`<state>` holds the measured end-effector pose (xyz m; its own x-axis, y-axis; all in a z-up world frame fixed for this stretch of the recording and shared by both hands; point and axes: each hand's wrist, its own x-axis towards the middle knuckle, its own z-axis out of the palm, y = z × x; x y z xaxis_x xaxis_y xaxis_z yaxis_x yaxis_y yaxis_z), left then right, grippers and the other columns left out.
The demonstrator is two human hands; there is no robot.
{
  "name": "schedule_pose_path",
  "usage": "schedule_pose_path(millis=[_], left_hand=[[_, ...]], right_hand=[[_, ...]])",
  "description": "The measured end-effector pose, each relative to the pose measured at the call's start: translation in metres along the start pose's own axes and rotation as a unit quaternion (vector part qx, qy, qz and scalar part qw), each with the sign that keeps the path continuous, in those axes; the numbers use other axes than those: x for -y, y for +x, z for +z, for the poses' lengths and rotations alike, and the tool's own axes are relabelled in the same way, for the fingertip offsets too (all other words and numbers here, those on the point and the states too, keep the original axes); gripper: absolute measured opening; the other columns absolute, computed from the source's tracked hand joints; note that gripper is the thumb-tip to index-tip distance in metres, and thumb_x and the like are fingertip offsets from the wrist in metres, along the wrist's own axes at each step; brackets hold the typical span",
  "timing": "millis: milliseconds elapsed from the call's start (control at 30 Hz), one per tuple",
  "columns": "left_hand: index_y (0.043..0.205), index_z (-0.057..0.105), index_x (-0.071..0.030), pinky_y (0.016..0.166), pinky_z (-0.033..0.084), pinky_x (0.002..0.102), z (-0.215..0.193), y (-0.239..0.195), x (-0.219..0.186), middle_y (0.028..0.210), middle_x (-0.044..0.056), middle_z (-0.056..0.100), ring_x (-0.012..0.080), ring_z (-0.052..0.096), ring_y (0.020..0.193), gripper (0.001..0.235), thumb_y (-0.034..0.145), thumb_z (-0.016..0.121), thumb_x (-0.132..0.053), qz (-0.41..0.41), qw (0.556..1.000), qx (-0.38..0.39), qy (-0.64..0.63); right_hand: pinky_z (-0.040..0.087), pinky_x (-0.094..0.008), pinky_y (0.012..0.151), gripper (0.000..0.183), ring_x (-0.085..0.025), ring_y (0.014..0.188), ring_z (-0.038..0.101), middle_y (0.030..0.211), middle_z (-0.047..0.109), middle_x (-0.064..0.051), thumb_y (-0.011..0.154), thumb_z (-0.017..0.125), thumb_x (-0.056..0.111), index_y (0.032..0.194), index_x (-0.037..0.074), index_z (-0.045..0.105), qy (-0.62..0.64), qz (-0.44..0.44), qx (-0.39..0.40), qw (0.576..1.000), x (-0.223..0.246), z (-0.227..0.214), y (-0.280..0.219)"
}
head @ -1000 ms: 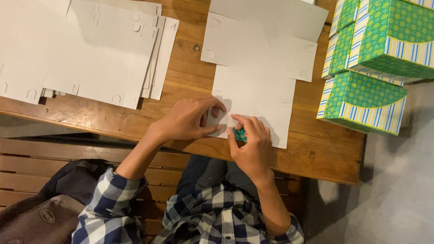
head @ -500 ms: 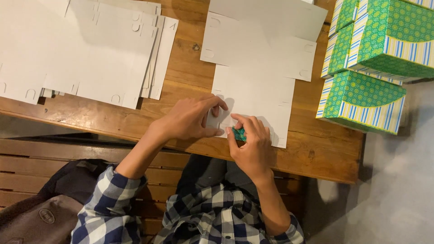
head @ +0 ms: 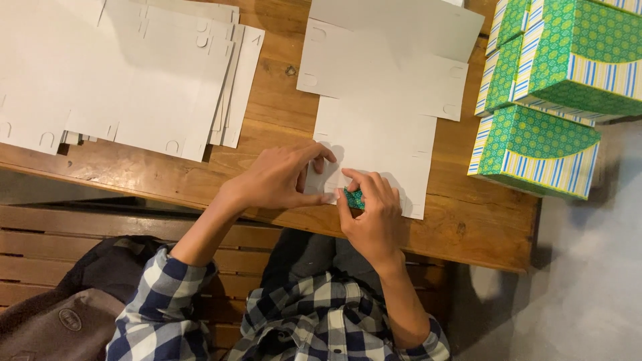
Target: The person assembles small paper boxes by folding flat cardboard pieces and securing the flaps with patterned tape. They work on multiple units, applying tape to edges and folding the sides into shape on a wooden table.
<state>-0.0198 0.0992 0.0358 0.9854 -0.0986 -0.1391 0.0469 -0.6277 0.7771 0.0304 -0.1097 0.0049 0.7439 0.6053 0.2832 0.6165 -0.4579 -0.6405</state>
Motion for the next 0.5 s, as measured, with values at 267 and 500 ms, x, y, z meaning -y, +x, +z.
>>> schedule_pose_path(millis=[267,500], left_hand=[[0.125,0.062,-0.004,0.053,0.057,0.033,0.0038,0.0041,0.0065,0.093,0.006,0.069,0.02,0.073,0.059,0.049,0.083,0.079,-0.023,0.002,1.0,-0.016,0.024],[0.128,0.059,-0.009,0.055,0.057,0.035,0.0062,0.0047,0.0034,0.096,0.004,0.067,0.0193,0.072,0.059,0.055,0.08,0.08,-0.025,-0.014,0.999,-0.009,0.047]], right_hand=[[0.039,-0.035,0.07,0.025,-0.02,0.074,0.057,0.084,0.059,0.002,0.091,0.074,0.014,0.116,0.013,0.071,0.009,0.002,-0.005,1.0,0.0007,0.001,-0.0002],[0.04,-0.034,0.071,0.024,-0.019,0.074,0.057,0.085,0.058,0.002,0.092,0.073,0.015,0.116,0.013,0.071,0.009,0.004,0.001,1.0,-0.0017,0.0023,-0.0017]])
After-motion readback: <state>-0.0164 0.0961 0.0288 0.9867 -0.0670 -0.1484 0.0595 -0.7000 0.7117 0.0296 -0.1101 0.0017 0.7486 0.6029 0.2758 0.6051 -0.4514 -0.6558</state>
